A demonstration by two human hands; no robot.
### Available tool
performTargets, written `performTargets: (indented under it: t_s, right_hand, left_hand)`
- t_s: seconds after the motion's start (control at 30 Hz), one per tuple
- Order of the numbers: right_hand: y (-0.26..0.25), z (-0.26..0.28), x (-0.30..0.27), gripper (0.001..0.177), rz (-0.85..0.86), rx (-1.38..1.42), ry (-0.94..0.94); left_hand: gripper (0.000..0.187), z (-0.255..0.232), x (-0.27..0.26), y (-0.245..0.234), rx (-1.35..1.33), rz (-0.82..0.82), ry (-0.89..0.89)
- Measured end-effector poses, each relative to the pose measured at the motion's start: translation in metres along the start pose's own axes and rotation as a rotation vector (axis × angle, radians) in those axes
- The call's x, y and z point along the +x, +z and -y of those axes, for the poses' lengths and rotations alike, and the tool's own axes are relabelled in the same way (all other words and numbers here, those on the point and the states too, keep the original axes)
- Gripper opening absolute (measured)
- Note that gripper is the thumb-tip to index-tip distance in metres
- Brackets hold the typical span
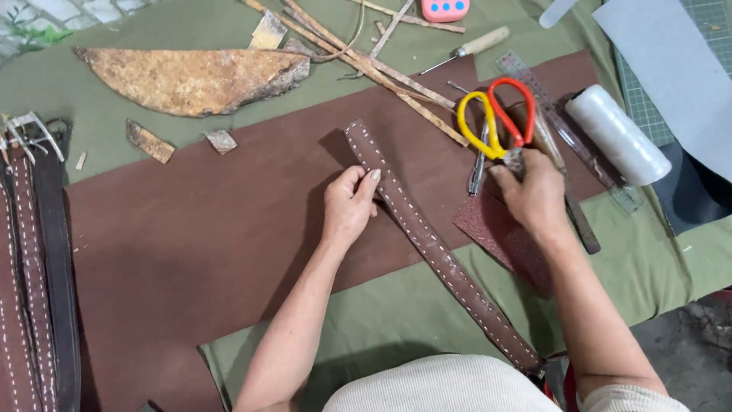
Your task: Trimming the edges of a stitched leather strap using scissors and a wooden burnishing tool on a workshop table.
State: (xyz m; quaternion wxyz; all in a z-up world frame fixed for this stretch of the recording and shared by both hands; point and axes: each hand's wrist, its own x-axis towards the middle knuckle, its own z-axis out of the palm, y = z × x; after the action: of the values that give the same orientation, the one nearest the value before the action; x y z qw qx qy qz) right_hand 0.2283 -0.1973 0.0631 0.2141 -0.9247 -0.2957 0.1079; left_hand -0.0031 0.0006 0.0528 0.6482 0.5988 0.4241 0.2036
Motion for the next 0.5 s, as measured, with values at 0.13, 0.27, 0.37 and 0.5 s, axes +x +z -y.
performTargets:
  t_s: [0.13,0.27,0.37,0.5]
  right_hand:
    - [-0.012,-0.004,-0.022,0.04,-0.031,-0.029,-0.231]
    - [-0.028,-0.035,-0.029,0.021,-0.278,0.047,-0.221]
    - [-0.036,-0.071,-0.025,0.02,-0.357,0.068,-0.187]
    - [-0.036,-0.11,-0.017,0.022,-0.341,0.054,-0.11]
  left_hand:
    - [0.034,-0.001,-0.004,-0.002,0.026,-0.016,-0.011]
    - [0.03,0.001,-0.007,-0.01,0.099,-0.07,-0.025]
    - [0.025,-0.007,-0.011,-0.012,0.153,-0.078,-0.054]
    - [0.019,-0.012,-0.014,-0.011,0.18,-0.113,-0.12]
